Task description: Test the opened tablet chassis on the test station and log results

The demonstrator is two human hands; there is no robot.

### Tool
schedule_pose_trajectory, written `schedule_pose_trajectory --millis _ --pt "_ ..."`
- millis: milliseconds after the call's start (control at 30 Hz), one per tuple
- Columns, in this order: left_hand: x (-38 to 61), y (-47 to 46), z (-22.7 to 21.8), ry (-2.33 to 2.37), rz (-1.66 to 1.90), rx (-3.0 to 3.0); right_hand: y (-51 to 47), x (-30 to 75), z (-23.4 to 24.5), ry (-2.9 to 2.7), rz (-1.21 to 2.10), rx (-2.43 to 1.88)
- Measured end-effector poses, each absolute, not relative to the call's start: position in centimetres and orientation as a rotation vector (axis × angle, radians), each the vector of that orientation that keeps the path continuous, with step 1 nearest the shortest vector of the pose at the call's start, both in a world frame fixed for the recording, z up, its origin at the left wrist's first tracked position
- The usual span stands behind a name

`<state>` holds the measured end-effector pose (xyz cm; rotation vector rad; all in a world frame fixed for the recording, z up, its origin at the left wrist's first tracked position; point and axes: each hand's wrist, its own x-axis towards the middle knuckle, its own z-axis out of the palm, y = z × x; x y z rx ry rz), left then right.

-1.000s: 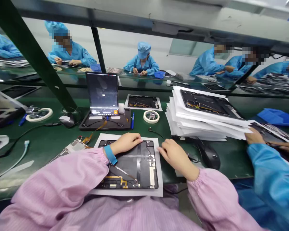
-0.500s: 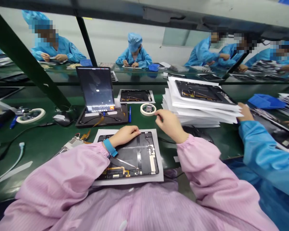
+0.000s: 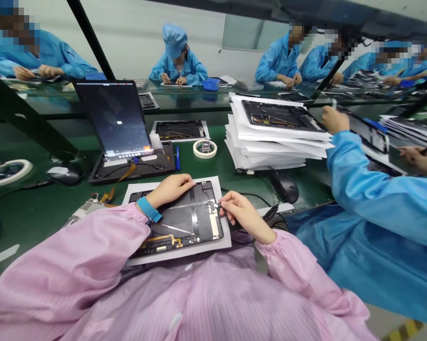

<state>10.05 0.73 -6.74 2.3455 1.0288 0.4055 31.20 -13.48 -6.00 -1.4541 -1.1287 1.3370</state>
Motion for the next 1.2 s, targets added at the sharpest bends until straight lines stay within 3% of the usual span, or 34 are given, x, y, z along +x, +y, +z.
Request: schedule_pose_trajectory --millis 767,833,1033,1200 --pt "10.2 0.6 -6.6 1.055 0.409 2.362 -13.2 31.3 -5.7 -1.31 1.314 -1.566" --pt "10.2 0.7 -6.7 1.057 0.417 2.365 -13.4 31.1 -5.6 -1.518 1.131 -1.7" --pt "10.4 0.9 -6.3 1.065 0.376 2.364 -14.6 30.2 -6.1 -2.07 0.102 -1.925" --pt "10.6 1.4 -6.2 1.078 0.373 2.37 -13.8 30.7 -7.9 -2.132 -0.054 -1.889"
